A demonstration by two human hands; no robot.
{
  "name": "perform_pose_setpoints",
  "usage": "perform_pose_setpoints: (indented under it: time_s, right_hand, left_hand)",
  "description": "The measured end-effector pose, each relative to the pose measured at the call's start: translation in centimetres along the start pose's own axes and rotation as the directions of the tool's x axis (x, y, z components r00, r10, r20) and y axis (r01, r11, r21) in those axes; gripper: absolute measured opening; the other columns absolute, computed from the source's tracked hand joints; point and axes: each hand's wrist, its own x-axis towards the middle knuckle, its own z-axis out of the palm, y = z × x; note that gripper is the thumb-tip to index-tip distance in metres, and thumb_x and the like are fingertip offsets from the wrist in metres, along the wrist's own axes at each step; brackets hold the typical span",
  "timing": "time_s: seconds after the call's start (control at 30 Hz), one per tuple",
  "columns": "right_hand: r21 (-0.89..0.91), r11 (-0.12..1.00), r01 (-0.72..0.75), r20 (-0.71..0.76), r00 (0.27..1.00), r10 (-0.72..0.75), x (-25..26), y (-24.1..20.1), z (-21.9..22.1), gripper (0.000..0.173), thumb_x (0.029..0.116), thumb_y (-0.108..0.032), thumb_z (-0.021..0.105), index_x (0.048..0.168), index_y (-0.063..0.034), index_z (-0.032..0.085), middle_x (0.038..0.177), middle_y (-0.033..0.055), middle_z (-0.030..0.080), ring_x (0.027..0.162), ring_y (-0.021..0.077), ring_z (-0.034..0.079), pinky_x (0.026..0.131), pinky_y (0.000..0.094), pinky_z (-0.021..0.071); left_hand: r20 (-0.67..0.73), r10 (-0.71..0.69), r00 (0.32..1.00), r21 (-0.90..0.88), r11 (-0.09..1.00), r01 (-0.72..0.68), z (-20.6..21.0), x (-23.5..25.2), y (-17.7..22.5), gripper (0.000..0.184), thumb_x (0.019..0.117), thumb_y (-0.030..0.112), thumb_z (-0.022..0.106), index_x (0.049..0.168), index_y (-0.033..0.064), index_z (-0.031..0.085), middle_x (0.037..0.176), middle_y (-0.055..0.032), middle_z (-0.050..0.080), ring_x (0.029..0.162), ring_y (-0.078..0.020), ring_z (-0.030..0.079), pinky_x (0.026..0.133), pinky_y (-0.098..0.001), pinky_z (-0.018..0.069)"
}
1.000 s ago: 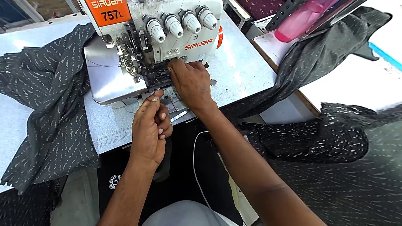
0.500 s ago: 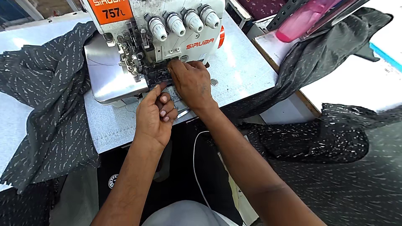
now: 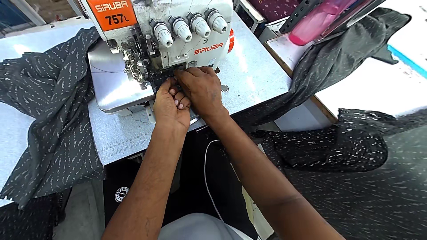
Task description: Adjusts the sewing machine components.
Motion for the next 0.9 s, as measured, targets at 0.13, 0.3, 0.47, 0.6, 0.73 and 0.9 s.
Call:
perform_pose_setpoints:
  time_s: [0.13, 0.3, 0.47, 0.6, 0.73, 0.9]
  right_hand:
    - [0.013, 1.0, 0.007, 0.003, 1.0, -0.007, 0.1, 0.1, 0.0, 0.021, 0.1017, -0.011, 0.06, 0.11, -0.0126, 0.08, 0.094, 0.0079, 0.076, 0.088, 0.0243, 0.074, 0.088, 0.044, 0.0554]
    - [0.031, 1.0, 0.004, 0.023, 1.0, -0.005, 0.2, 0.1, -0.2, 0.022, 0.1034, -0.013, 0.059, 0.114, -0.0122, 0.079, 0.097, 0.008, 0.076, 0.087, 0.0234, 0.073, 0.084, 0.0426, 0.0558]
    - [0.073, 0.997, 0.001, 0.041, 0.999, -0.004, 0.1, 0.2, -0.2, 0.022, 0.1031, -0.013, 0.06, 0.116, -0.0091, 0.077, 0.099, 0.0106, 0.075, 0.089, 0.0249, 0.073, 0.084, 0.0428, 0.0568]
    - [0.112, 0.994, -0.01, 0.05, 0.999, 0.004, 0.0, 0.4, -0.3, 0.022, 0.1034, -0.012, 0.06, 0.117, -0.0073, 0.076, 0.101, 0.0118, 0.075, 0.092, 0.0265, 0.074, 0.086, 0.0438, 0.0571]
    - [0.178, 0.984, -0.018, 0.021, 1.0, 0.014, -0.1, 0.4, -0.5, 0.021, 0.1025, -0.015, 0.063, 0.116, -0.0055, 0.076, 0.103, 0.0126, 0.075, 0.093, 0.0268, 0.074, 0.084, 0.0425, 0.0583]
    - [0.304, 0.953, -0.01, -0.116, 0.992, 0.048, -1.0, 0.1, -1.0, 0.019, 0.1006, -0.007, 0.065, 0.115, -0.0017, 0.075, 0.11, 0.0147, 0.074, 0.099, 0.0231, 0.074, 0.083, 0.034, 0.0612]
  left_hand:
    - [-0.01, -0.003, 1.0, 0.04, 0.999, 0.003, 0.2, 0.3, 0.1, 0.021, 0.1077, 0.021, 0.046, 0.087, 0.0187, 0.05, 0.056, 0.0094, 0.033, 0.037, -0.0004, 0.027, 0.035, -0.0121, 0.026]
    - [-0.023, -0.039, 0.999, 0.025, 0.999, 0.04, 0.4, 0.7, 0.3, 0.024, 0.1071, 0.021, 0.047, 0.083, 0.0188, 0.048, 0.056, 0.009, 0.033, 0.037, -0.0006, 0.027, 0.035, -0.012, 0.0258]
    - [-0.026, -0.044, 0.999, 0.03, 0.999, 0.045, 0.7, 1.0, 0.3, 0.026, 0.1074, 0.022, 0.047, 0.081, 0.0186, 0.047, 0.055, 0.0087, 0.033, 0.036, -0.0004, 0.026, 0.035, -0.0119, 0.0251]
    - [-0.036, -0.038, 0.999, 0.037, 0.999, 0.039, 0.9, 1.2, 0.1, 0.027, 0.1073, 0.02, 0.044, 0.08, 0.0185, 0.046, 0.054, 0.0083, 0.032, 0.037, -0.0006, 0.026, 0.035, -0.0121, 0.0249]
    - [-0.003, -0.029, 1.0, -0.061, 0.998, 0.029, 0.4, 1.0, 0.1, 0.028, 0.106, 0.017, 0.04, 0.079, 0.0174, 0.044, 0.052, 0.0084, 0.031, 0.035, -0.0007, 0.028, 0.035, -0.0117, 0.0271]
    - [0.14, -0.063, 0.988, -0.103, 0.992, 0.078, -1.8, -3.1, 0.2, 0.024, 0.1071, 0.016, 0.039, 0.084, 0.0167, 0.046, 0.055, 0.0088, 0.035, 0.038, 0.0017, 0.032, 0.037, -0.0092, 0.0294]
